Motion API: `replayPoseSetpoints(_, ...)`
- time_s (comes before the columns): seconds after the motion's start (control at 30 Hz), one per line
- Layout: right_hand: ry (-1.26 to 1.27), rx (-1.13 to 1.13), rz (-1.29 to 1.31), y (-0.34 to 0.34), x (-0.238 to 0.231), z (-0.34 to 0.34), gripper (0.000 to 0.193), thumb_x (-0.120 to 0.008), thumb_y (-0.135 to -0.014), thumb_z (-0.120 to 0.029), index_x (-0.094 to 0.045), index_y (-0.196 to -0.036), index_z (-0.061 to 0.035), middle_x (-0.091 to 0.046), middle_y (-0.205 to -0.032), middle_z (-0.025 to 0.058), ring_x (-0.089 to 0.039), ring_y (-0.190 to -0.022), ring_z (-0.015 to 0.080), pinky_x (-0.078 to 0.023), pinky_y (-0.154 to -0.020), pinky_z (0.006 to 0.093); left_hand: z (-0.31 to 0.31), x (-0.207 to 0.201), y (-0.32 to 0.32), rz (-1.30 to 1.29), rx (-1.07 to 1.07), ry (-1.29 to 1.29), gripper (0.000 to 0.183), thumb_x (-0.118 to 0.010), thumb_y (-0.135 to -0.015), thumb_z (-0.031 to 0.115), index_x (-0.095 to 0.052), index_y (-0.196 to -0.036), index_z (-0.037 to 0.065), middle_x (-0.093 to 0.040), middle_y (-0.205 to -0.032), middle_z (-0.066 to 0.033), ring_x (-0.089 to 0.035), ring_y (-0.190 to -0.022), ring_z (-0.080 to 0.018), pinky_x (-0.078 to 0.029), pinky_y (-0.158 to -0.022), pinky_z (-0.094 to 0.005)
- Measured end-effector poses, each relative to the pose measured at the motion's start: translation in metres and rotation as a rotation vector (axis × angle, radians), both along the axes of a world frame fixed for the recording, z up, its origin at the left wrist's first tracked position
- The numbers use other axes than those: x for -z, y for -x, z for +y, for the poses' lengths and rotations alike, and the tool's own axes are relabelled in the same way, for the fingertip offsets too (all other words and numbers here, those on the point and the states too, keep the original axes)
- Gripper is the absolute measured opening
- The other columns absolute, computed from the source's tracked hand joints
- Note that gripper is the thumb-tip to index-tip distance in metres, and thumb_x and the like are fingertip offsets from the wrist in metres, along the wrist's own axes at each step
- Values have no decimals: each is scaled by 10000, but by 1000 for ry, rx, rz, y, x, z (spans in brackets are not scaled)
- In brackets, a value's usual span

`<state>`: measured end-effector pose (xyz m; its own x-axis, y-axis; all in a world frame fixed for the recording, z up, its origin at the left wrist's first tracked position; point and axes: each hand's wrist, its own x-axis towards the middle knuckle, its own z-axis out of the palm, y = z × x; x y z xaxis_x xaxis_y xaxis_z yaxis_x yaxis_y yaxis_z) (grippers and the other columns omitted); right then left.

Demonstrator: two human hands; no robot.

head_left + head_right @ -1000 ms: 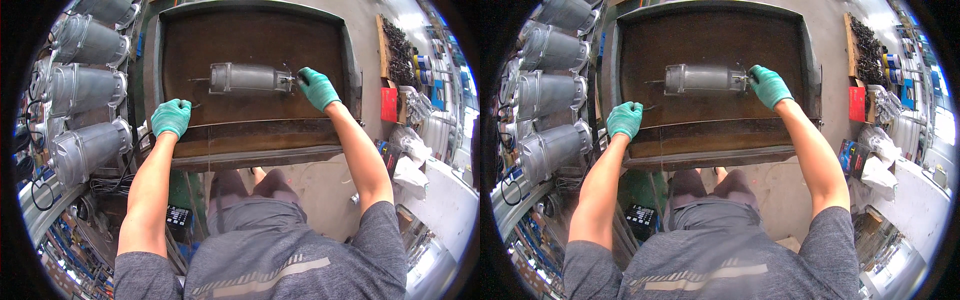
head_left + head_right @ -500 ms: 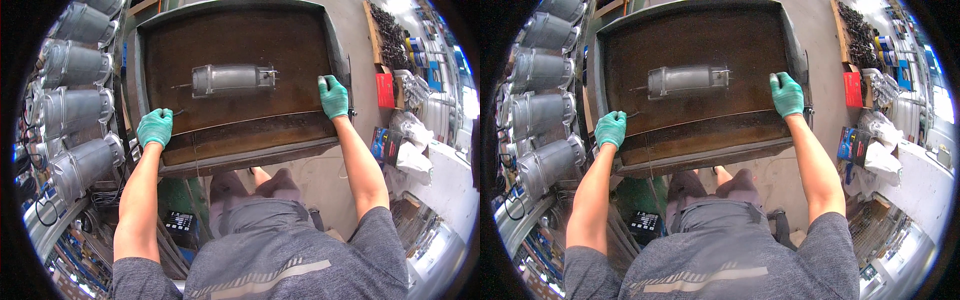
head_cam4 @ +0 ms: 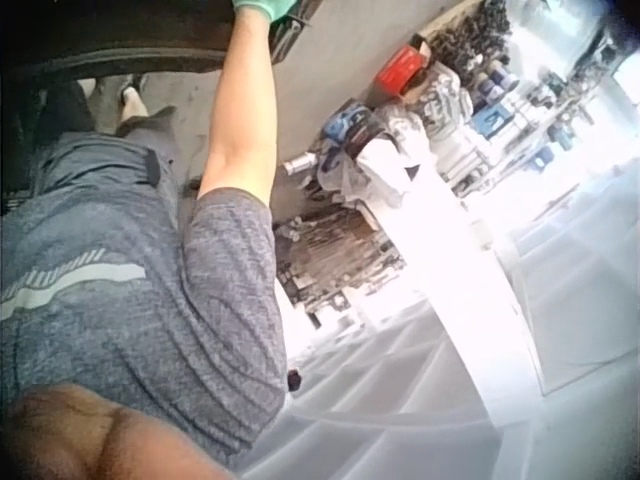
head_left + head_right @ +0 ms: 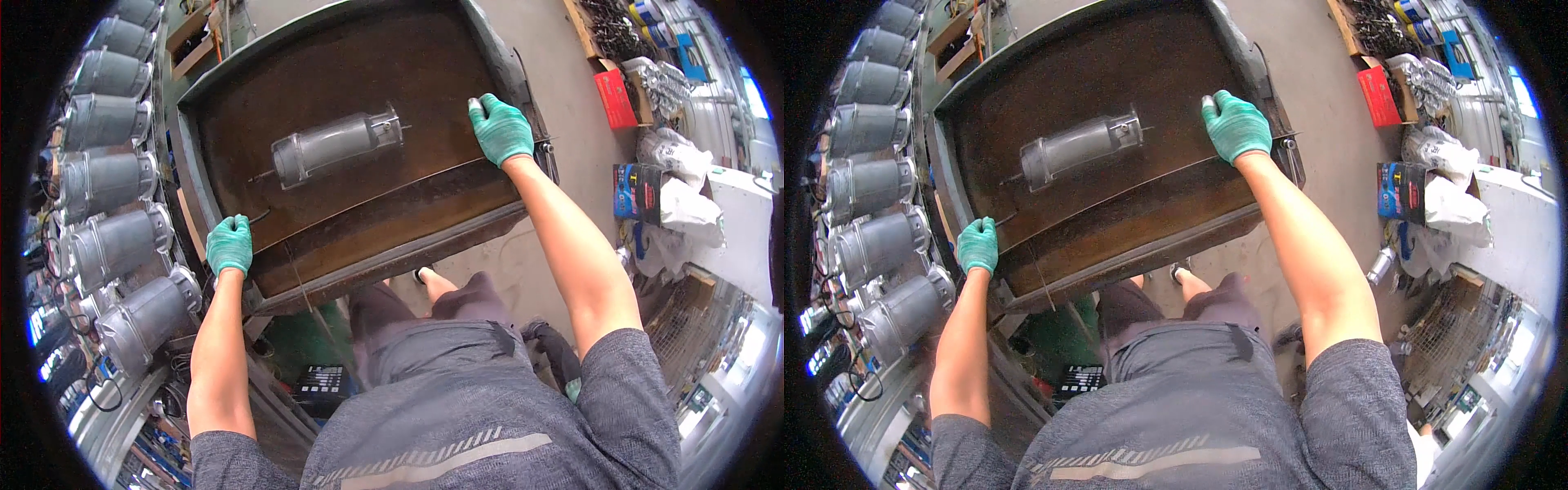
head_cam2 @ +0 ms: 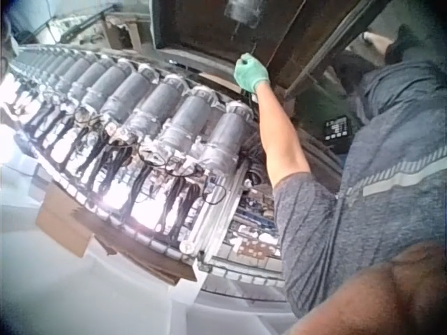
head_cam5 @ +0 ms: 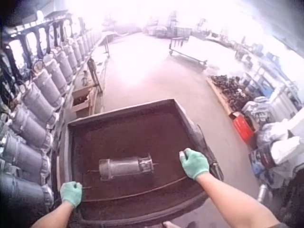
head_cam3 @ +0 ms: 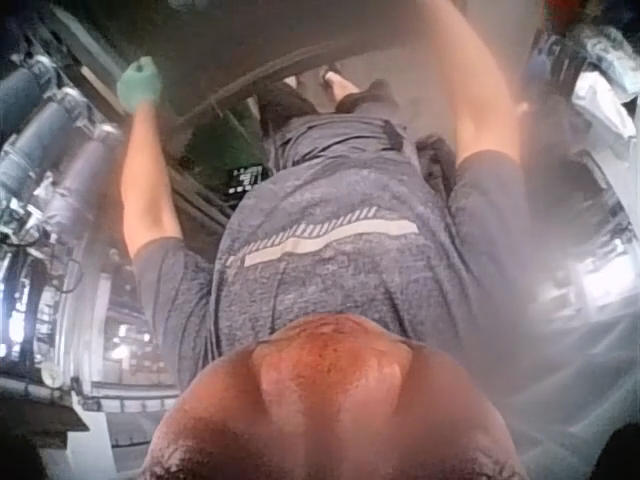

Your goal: The person lifts an industrial pump from a workstation, immerses it in a basin of liquid to check for leaks, and then places it on a shelf alongside other similar pumps.

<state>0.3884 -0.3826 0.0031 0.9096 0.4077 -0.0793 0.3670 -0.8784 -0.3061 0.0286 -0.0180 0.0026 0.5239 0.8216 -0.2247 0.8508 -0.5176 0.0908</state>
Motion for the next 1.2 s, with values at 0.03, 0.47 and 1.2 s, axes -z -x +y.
replayPoseSetpoints(0.03, 6, 1, 3, 0, 0, 0, 392, -480, -1035, -468, -662, -1029, -121, -721, -942, 222, -689, -911, 435, -544, -817, 549, -1, 1, 2, -33, 3, -5, 399, -588, -959, 421, -695, -875, 46, -657, -917, -260, -619, -857, -491, -493, -744, -535)
replayPoseSetpoints(0.47, 10, 18, 13, -1, -3, -3, 368, -494, -1030, -449, -675, -994, -131, -726, -919, 213, -702, -874, 424, -560, -792, 540, 1, 5, 1, -61, 66, -45, 383, -599, -967, 362, -696, -867, 5, -643, -873, -278, -614, -780, -475, -480, -707, -505)
replayPoseSetpoints(1.2, 42, 8, 22, -1, 1, -2, 395, -469, -1035, -476, -664, -1029, -132, -724, -952, 214, -693, -910, 433, -547, -812, 547, 1, 0, -1, -18, -3, -17, 407, -584, -964, 431, -709, -888, 51, -675, -942, -247, -641, -893, -477, -502, -761, -543)
